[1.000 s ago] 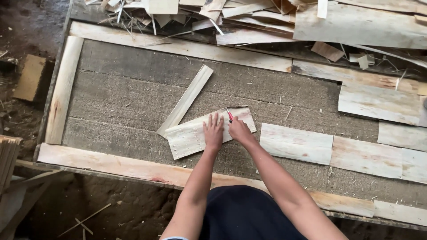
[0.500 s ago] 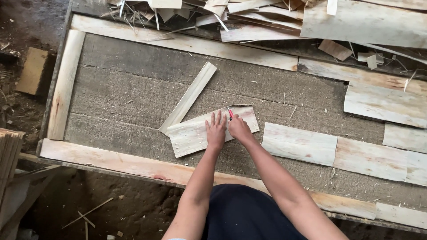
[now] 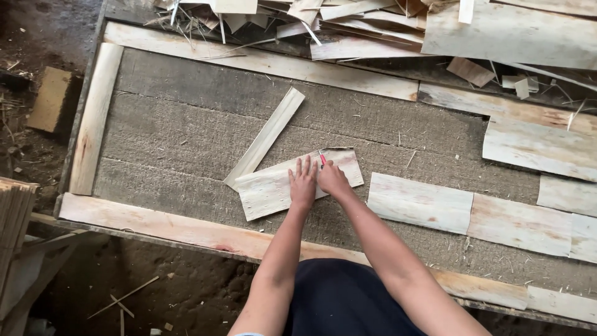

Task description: Cutting and fitting thin wood veneer pieces using a utility knife on a workbench.

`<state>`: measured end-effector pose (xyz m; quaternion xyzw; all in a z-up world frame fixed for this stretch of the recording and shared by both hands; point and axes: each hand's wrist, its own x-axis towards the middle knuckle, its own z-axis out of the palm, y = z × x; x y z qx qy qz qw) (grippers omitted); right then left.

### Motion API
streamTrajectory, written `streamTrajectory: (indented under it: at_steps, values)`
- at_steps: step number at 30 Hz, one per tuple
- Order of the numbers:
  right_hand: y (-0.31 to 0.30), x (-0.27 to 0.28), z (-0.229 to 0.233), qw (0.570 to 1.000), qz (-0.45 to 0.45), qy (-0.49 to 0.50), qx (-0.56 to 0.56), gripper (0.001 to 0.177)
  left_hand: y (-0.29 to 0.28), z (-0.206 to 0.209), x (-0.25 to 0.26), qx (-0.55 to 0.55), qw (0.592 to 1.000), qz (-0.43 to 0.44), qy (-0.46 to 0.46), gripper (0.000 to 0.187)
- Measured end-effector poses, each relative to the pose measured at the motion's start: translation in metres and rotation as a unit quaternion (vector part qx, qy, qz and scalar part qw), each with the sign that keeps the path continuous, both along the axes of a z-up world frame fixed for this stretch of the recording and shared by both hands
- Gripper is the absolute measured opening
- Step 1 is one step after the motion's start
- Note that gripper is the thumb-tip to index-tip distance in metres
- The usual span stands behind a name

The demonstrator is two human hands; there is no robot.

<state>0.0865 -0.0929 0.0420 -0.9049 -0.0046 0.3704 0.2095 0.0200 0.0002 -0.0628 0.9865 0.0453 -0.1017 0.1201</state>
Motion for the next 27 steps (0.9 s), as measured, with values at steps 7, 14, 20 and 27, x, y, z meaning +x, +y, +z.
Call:
streamTrajectory:
  at_steps: [7,14,20,27]
  values:
    - [0.015,-0.022,0.066,0.999,-0.01,0.031,0.011,0.041,0.002,0.021,-0.004,-0.017,0.997,-0.009,0.07,0.072]
    - [0.019,-0.023,0.095,0.999,-0.025,0.039,0.013,0.04,-0.001,0.032,0.002,-0.028,0.991,0.002,0.129,0.072]
    - [0.017,-0.029,0.078,0.999,-0.013,0.025,0.019,0.034,-0.003,0.049,0.0,-0.021,0.985,0.008,0.172,0.074]
    - [0.016,-0.022,0.088,0.996,-0.056,0.056,0.038,0.042,-0.003,0.045,0.006,-0.029,0.983,0.021,0.181,0.075]
